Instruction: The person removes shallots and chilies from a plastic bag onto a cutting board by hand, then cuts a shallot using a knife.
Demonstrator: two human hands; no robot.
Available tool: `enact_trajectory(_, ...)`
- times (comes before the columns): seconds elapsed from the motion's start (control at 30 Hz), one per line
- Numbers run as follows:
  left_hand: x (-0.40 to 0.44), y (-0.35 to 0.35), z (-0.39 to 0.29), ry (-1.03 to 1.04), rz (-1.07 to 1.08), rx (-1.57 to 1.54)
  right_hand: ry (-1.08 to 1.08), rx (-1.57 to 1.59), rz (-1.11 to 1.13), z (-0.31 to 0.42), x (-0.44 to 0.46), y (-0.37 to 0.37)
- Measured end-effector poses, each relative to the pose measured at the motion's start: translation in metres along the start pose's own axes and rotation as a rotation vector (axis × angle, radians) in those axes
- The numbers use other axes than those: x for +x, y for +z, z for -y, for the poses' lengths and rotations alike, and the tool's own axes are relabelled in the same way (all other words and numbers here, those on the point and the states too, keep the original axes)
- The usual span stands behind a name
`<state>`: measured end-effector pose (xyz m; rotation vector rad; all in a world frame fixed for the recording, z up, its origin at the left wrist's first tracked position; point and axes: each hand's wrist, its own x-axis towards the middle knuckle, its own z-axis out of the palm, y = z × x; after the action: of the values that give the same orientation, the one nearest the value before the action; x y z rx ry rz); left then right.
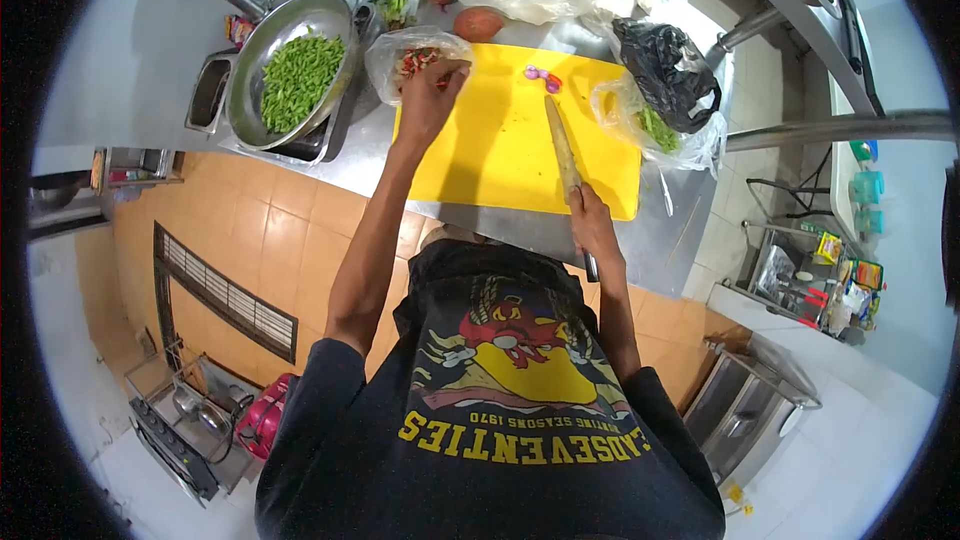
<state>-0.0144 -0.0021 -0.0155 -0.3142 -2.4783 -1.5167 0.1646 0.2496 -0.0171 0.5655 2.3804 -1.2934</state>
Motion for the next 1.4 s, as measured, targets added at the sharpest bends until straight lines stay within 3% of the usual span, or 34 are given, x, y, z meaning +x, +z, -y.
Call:
enact_trajectory(0.27,-0.007,0.068,-0.014,-0.004,0.227,-0.062,0.016,0.046,-0.071,-0.007,0.000,0.000)
enact_trajectory(0.33,0.002,0.085,-0.007,0.241,0.233,0.167,0.018,0.029,-0.026,-0.010,-0.001,-0.002)
enact_trajectory(0.57,0.018,0.116,-0.009,0.359,0.211,0.375,-0.001,0.033,-0.093,-0.022,-0.003,-0.004)
enact_trajectory(0.93,0.036,0.131,-0.013,0.354,0.466,0.615,0.056,0.055,-0.115,-0.021,0.000,-0.002)
enact_trajectory(1.07,0.040,0.127,-0.017,0.354,0.544,0.712,-0.061,-0.050,-0.171,-0.039,0.010,0.002)
enact_trajectory(1.23,0.036,0.126,-0.021,0.376,0.510,0.709,0.048,0.016,-0.106,-0.028,0.003,-0.002)
enact_trajectory(1.4,0.026,0.124,-0.020,0.404,0.358,0.598,-0.042,-0.012,-0.148,-0.045,0.008,0.004)
